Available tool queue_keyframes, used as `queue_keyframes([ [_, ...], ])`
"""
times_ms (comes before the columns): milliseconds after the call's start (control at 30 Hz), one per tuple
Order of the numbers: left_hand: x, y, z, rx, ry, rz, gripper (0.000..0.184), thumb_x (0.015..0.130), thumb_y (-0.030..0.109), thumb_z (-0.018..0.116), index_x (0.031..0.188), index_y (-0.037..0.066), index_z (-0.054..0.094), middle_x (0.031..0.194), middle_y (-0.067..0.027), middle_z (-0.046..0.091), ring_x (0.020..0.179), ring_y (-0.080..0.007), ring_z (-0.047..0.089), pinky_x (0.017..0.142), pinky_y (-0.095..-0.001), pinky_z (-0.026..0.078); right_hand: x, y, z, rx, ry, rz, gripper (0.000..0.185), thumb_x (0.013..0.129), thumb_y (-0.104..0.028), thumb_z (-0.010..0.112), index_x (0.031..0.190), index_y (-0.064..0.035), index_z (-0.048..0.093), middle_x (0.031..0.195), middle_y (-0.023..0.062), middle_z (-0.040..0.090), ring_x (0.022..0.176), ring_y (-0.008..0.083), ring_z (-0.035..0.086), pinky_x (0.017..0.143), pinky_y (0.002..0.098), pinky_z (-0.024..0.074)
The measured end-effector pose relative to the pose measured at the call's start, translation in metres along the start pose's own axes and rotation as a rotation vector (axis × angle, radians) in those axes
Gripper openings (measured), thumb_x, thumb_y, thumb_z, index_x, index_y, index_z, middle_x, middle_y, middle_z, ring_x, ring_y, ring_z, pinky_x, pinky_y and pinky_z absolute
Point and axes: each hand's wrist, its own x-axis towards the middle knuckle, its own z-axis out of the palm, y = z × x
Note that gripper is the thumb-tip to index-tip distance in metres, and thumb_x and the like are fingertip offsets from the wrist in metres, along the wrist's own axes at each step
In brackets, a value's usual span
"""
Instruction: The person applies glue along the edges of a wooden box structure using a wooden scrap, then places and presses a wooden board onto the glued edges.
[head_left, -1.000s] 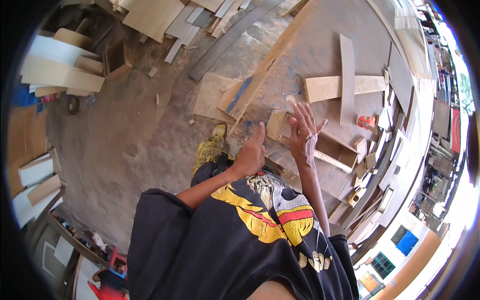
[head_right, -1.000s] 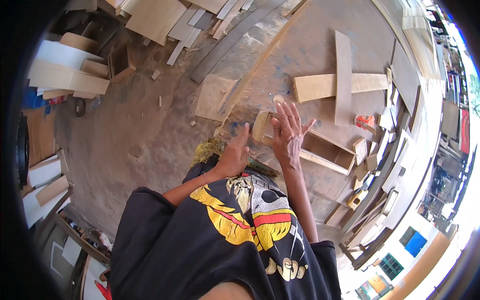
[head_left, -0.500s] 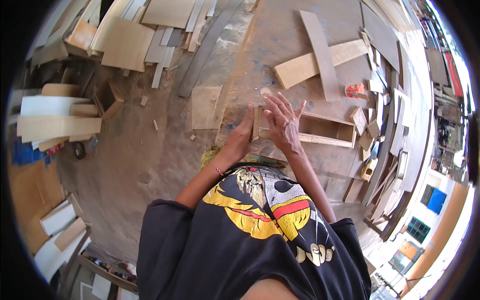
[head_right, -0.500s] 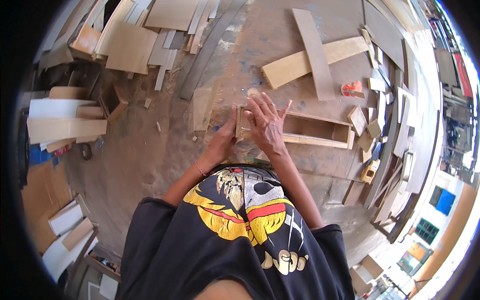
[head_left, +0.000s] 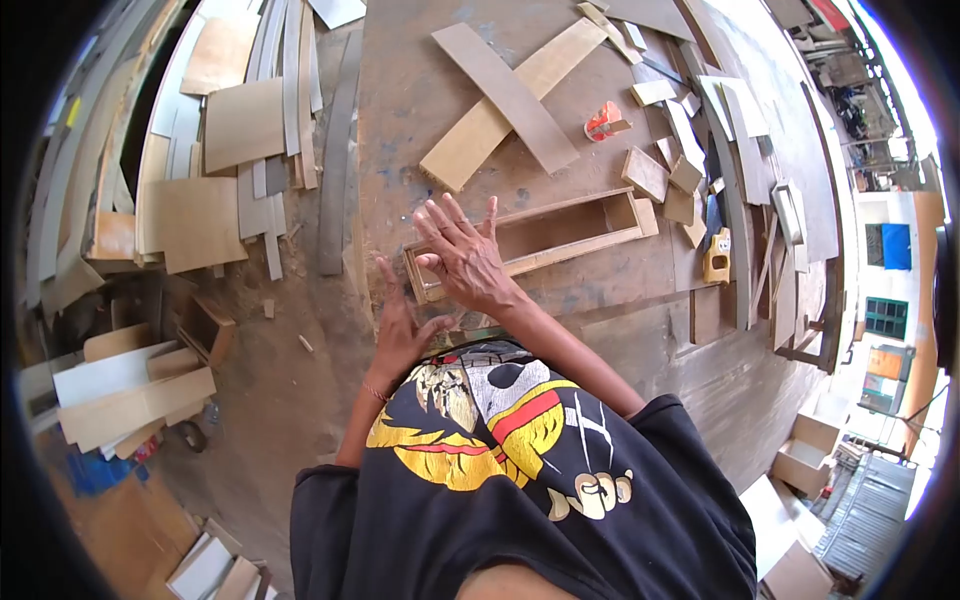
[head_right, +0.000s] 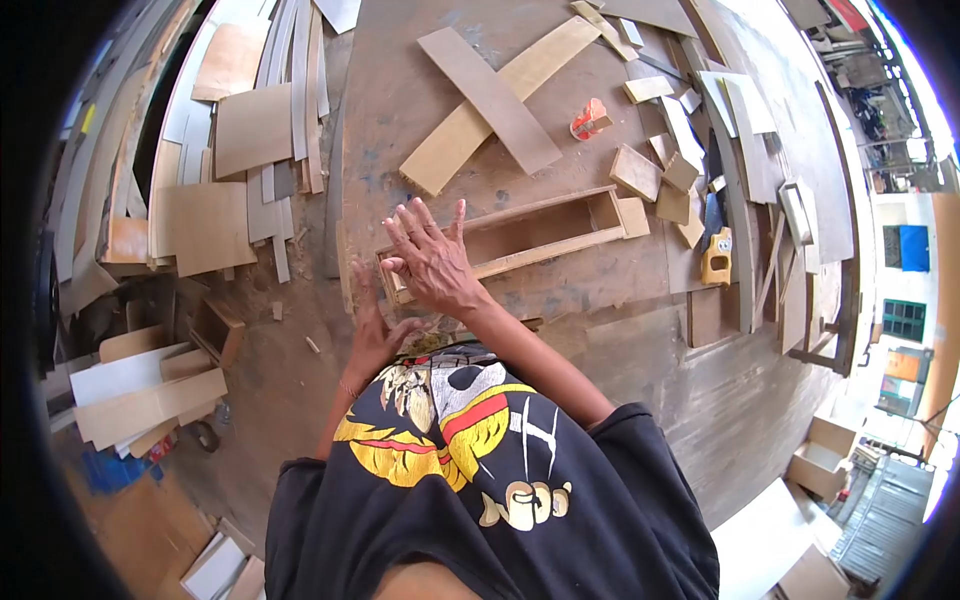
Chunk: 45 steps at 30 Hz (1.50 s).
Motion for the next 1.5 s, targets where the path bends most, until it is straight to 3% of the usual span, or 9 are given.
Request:
queue_keyframes([
  [100,0.004,0.005,-0.004,0.090,0.103,0.165,0.105,0.080,0.028,0.068,0.142,-0.004,-0.010,0.147,-0.0310,0.004,0.139,-0.0365,0.009,0.112,-0.0386,0.015,-0.001,0.000,-0.005,-0.058,-0.001,-0.005,0.054,0.094,-0.044,0.037,0.135,-0.0096,0.042,0.141,0.0114,0.040,0.136,0.0311,0.025,0.102,0.0661,-0.0078],
  [200,0.015,0.003,0.002,0.169,0.157,0.166,0.085,0.089,0.030,0.055,0.143,-0.004,-0.001,0.149,-0.0272,0.005,0.140,-0.0347,0.005,0.112,-0.0436,0.007,-0.003,0.001,-0.001,-0.106,-0.017,0.024,0.055,0.093,-0.043,0.038,0.134,-0.0067,0.043,0.141,0.0113,0.040,0.136,0.0306,0.024,0.103,0.0660,-0.0068],
  [300,0.021,0.000,0.012,0.549,0.135,0.156,0.067,0.095,0.031,0.040,0.144,-0.003,0.010,0.151,-0.0198,0.007,0.141,-0.0331,0.006,0.110,-0.0519,-0.002,-0.005,0.003,-0.002,-0.058,0.010,0.019,0.055,0.093,-0.042,0.038,0.130,-0.0021,0.046,0.139,0.0129,0.041,0.136,0.0332,0.024,0.104,0.0664,-0.0025],
  [600,0.022,0.006,0.014,0.641,0.152,0.146,0.071,0.094,0.032,0.040,0.144,-0.004,0.005,0.151,-0.0213,0.009,0.140,-0.0337,0.007,0.108,-0.0555,-0.003,-0.003,0.006,0.000,-0.056,0.039,0.008,0.054,0.093,-0.040,0.038,0.129,-0.0010,0.046,0.138,0.0139,0.042,0.136,0.0326,0.025,0.103,0.0668,-0.0032],
  [800,0.024,0.016,0.011,0.583,0.219,0.160,0.070,0.097,0.040,0.032,0.144,-0.004,0.004,0.151,-0.0192,0.009,0.140,-0.0359,0.004,0.108,-0.0555,-0.005,-0.008,0.013,-0.017,-0.008,0.086,0.085,0.052,0.096,-0.041,0.035,0.133,-0.0057,0.044,0.141,0.0075,0.041,0.137,0.0268,0.023,0.106,0.0624,-0.0044],
  [867,0.030,0.027,0.012,0.620,0.272,0.142,0.071,0.096,0.041,0.034,0.144,-0.003,0.005,0.151,-0.0186,0.010,0.140,-0.0357,0.004,0.108,-0.0562,-0.005,-0.014,0.027,-0.035,0.011,0.235,0.196,0.055,0.095,-0.044,0.033,0.130,-0.0042,0.046,0.139,0.0106,0.042,0.136,0.0284,0.026,0.104,0.0658,-0.0028],
  [1000,0.056,0.050,0.033,0.689,0.218,0.183,0.069,0.096,0.036,0.037,0.144,-0.002,0.007,0.151,-0.0187,0.010,0.140,-0.0337,0.007,0.108,-0.0551,-0.003,-0.028,0.075,-0.072,-0.118,0.265,0.398,0.056,0.095,-0.046,0.033,0.132,-0.0057,0.045,0.139,0.0119,0.042,0.136,0.0310,0.025,0.104,0.0657,-0.0020],
  [1233,0.094,0.081,0.098,0.794,0.143,0.260,0.070,0.093,0.046,0.038,0.144,0.002,0.018,0.151,-0.0127,0.017,0.140,-0.0311,0.013,0.105,-0.0626,-0.003,-0.060,0.168,-0.101,-0.312,0.319,0.549,0.058,0.095,-0.047,0.034,0.133,-0.0039,0.043,0.142,0.0156,0.037,0.135,0.0333,0.026,0.105,0.0647,0.0053],
  [1500,0.103,0.090,0.138,0.901,0.171,0.140,0.071,0.092,0.049,0.039,0.142,0.002,0.025,0.151,-0.0106,0.020,0.140,-0.0301,0.012,0.102,-0.0674,-0.004,-0.077,0.203,-0.100,-0.039,0.280,0.476,0.065,0.095,-0.045,0.035,0.132,0.0092,0.036,0.137,0.0277,0.036,0.131,0.0383,0.031,0.109,0.0519,0.0164],
])
